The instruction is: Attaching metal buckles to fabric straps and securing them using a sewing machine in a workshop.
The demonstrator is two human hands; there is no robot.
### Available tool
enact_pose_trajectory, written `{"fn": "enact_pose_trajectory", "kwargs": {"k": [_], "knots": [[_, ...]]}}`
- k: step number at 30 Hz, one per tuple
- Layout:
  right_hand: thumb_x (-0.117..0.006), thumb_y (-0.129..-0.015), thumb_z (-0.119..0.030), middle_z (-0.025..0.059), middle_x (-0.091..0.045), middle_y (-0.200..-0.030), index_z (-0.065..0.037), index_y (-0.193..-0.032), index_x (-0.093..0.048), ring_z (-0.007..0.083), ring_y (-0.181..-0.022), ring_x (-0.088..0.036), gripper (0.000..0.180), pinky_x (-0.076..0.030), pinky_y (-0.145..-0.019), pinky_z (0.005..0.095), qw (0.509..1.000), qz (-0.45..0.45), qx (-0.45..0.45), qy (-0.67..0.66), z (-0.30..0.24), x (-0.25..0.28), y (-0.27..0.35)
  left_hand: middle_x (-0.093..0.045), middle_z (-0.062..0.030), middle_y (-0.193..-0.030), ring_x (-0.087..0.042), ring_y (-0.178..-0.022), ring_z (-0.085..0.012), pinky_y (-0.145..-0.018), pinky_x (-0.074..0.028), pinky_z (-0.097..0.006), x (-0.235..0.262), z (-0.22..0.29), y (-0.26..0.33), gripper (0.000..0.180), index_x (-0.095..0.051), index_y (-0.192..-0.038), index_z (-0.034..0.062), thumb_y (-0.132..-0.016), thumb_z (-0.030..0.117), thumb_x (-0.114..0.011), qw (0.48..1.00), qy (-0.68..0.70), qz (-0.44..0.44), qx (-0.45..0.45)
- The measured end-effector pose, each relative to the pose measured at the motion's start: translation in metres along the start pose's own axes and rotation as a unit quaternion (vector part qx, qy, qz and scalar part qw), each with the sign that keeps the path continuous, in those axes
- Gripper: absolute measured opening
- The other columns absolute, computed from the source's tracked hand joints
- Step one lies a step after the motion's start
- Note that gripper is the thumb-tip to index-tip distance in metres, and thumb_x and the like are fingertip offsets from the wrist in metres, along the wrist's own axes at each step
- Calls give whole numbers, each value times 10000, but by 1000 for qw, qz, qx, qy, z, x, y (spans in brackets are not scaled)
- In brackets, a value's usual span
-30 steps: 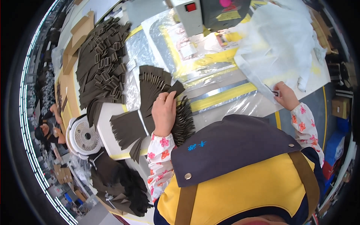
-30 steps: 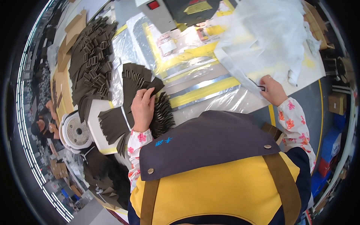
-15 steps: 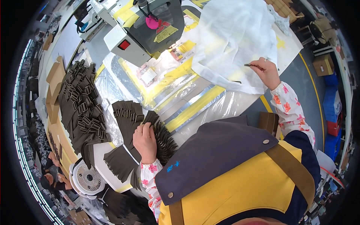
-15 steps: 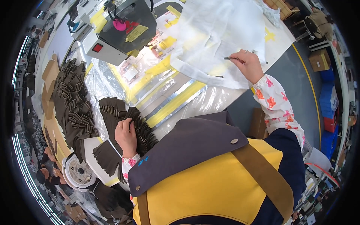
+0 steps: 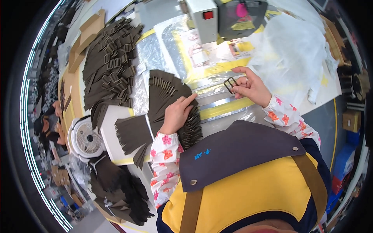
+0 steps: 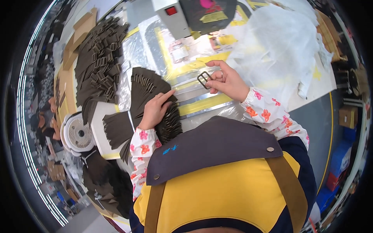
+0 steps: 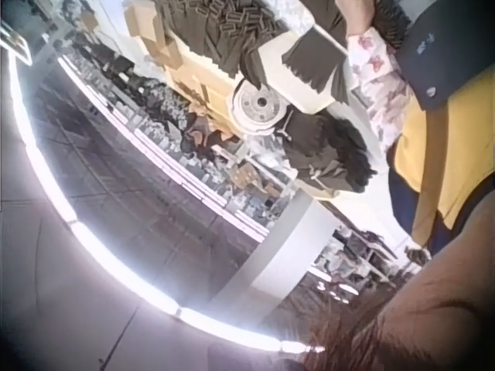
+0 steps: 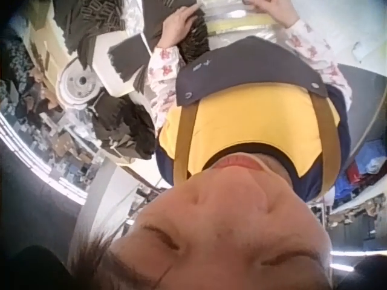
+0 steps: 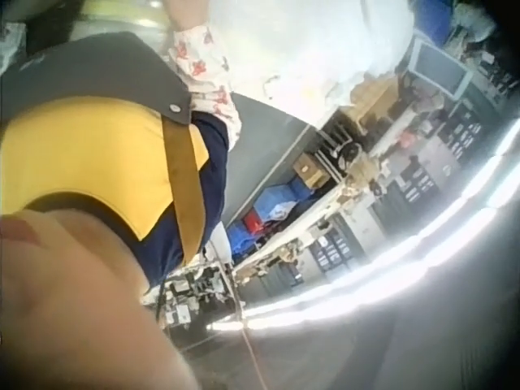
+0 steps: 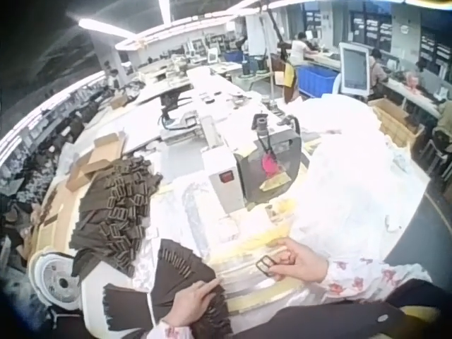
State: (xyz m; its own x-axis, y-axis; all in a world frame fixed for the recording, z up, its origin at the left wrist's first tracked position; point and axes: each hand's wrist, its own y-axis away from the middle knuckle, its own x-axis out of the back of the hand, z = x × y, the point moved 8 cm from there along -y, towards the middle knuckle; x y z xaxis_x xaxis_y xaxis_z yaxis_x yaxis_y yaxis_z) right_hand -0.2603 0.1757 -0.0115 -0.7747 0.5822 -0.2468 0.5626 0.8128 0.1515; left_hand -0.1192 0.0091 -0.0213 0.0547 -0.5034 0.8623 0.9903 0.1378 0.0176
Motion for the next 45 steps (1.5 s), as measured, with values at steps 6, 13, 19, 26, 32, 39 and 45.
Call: {"fn": "enact_pose_trajectory", "kwargs": {"k": [6, 13, 19, 26, 32, 39, 45], "knots": [[-562, -837, -50, 83, -598, -769, 39, -953, -516, 130, -627, -599, 153, -497, -561, 233, 995, -63, -73, -1, 37, -47, -53, -579, -136, -710, -575, -632, -271, -587, -448, -323, 16, -13, 14, 135, -598, -907, 32, -782, 80, -594, 988, 48, 148, 21], [-542, -848, -59, 47, -569, -690, 17, -912, -520, 111, -524, -578, 102, -468, -447, 212, 979, -143, -136, -54, 72, -119, -70, -539, -148, -684, -538, -580, -252, -550, -419, -304, 39, -31, 29, 95, -550, -917, -4, -869, 64, -502, 943, 201, 249, 85], [-517, -842, -35, 33, -559, -662, 15, -908, -528, 86, -507, -560, 83, -447, -435, 198, 969, -186, -163, 8, 78, -139, -74, -547, -138, -747, -544, -646, -259, -603, -426, -309, 39, -31, 36, 114, -543, -956, 11, -879, 57, -472, 916, 267, 281, 102], [-550, -818, -55, 21, -569, -639, 7, -850, -556, 81, -480, -553, 69, -427, -411, 192, 970, -202, -91, 95, 73, -155, -77, -564, -77, -833, -522, -773, -252, -675, -401, -327, 63, -13, 47, 159, -595, -866, 39, -713, 28, -636, 966, 59, 250, 22], [-613, -757, -63, 46, -562, -634, 12, -807, -543, 85, -586, -539, 114, -444, -528, 253, 939, -201, 87, 265, 76, -170, -78, -570, -118, -706, -540, -618, -263, -571, -423, -321, 50, -31, 76, 64, -566, -831, 19, -782, 45, -598, 946, 184, 213, 158], [-614, -700, -39, 57, -560, -608, 26, -694, -493, 120, -596, -618, 138, -497, -504, 229, 944, -301, -102, 88, 101, -183, -77, -570, -138, -682, -572, -610, -319, -533, -438, -360, 54, -41, 77, 90, -512, -791, 9, -778, 54, -589, 963, 95, 200, 155], [-569, -728, -47, 75, -574, -617, 16, -707, -520, 137, -559, -607, 83, -486, -501, 254, 908, -267, 126, 298, 60, -187, -71, -556, -148, -704, -560, -639, -324, -554, -435, -373, 54, -26, 64, 100, -511, -791, 11, -756, 43, -599, 971, 7, 217, 98]]}}
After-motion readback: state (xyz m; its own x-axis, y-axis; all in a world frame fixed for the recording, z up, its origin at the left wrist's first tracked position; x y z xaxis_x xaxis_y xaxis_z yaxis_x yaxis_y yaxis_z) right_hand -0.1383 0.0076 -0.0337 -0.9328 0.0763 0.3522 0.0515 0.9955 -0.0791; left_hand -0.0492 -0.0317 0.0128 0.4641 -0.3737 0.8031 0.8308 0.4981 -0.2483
